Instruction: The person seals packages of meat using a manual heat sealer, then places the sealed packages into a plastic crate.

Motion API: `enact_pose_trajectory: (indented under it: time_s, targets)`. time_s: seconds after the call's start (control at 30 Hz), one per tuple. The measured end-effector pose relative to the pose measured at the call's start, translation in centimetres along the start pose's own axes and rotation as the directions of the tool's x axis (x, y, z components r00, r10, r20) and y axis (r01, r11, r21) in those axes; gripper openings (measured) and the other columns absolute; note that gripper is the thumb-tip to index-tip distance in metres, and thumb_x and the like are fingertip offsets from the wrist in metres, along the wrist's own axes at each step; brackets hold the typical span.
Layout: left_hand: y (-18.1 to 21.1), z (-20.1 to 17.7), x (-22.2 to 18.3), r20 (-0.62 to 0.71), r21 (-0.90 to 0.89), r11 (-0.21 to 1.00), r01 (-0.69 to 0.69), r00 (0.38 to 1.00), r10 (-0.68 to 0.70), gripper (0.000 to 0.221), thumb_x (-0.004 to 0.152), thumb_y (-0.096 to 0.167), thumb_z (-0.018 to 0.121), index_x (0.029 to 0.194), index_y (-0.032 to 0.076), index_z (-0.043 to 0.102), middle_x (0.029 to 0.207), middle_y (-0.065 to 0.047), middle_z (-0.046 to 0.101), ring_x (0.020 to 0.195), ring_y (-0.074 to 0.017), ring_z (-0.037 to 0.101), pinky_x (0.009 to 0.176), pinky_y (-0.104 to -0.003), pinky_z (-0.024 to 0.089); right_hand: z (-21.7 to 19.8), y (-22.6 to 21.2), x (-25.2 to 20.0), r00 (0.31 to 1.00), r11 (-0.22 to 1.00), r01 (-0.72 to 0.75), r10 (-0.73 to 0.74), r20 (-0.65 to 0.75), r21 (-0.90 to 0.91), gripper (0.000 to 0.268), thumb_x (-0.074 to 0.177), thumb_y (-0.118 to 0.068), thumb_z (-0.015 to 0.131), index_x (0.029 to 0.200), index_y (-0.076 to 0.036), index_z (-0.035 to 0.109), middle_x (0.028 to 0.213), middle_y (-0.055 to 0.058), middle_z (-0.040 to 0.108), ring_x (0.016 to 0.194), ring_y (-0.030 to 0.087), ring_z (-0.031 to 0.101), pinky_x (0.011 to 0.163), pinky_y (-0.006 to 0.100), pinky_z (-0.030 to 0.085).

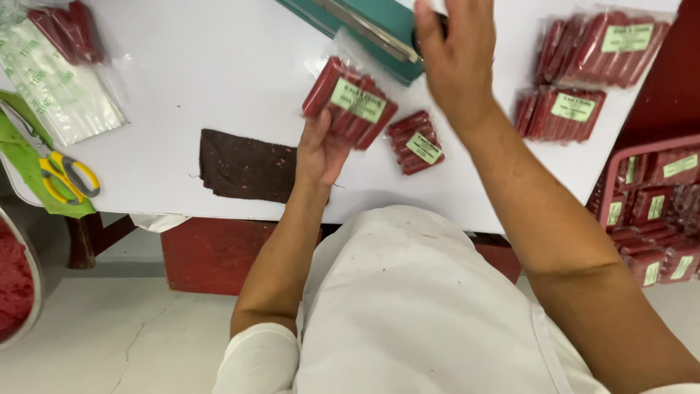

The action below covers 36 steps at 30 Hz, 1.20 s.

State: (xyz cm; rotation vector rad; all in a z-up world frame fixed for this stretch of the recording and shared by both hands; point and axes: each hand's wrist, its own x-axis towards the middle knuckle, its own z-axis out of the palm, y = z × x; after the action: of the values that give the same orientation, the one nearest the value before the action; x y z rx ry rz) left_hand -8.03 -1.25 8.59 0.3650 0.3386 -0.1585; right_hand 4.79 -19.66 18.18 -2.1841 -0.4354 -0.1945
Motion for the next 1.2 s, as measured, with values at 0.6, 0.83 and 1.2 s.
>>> enact_pose_trajectory:
  time_s: [0.6,0.83,1.2]
  targets:
    - [-15.7,-2.9,-2.8,-0.467,0.457,0.849,0.266,0.884,-0.026,0.037,0.096,0.012,0.071,0.132,0.014,0.063,0.120,-0.008,0.072,0.107,-0.0232,0.070,0.093,-0.042,0.061,-10.1,15.3,-27.0,0.831,0.845,-0.534,0.525,-0.183,0.001,0.046,0.088,0.005,0.074,0.132,-0.006,0.062,0.123,0.013,0.062,0.111,0.031,0.062,0.089,0.039,0.055]
    - [-14.3,-8.7,-1.0,-0.550,0.834,0.056,0.548,0.823,0.142,0.053,0.092,0.054,0.071,0.113,0.006,0.061,0.100,-0.025,0.071,0.077,-0.0397,0.073,0.052,-0.046,0.062,-13.7,28.5,-25.4,0.581,0.552,-0.810,0.712,-0.395,-0.197,0.099,0.084,-0.034,0.098,0.156,-0.017,0.032,0.139,0.017,0.054,0.126,0.039,0.056,0.105,0.054,0.047]
    - [-17.2,3.6,-5.9,-0.503,0.758,0.135,0.638,0.704,-0.502,0.034,0.091,0.032,0.073,0.118,0.011,0.072,0.092,-0.021,0.071,0.075,-0.0287,0.073,0.071,-0.042,0.064,-13.7,14.6,-25.2,0.411,0.498,-0.709,0.867,-0.282,0.499,0.054,0.072,-0.017,0.095,0.119,-0.016,0.069,0.100,0.007,0.065,0.084,0.023,0.071,0.066,0.034,0.061]
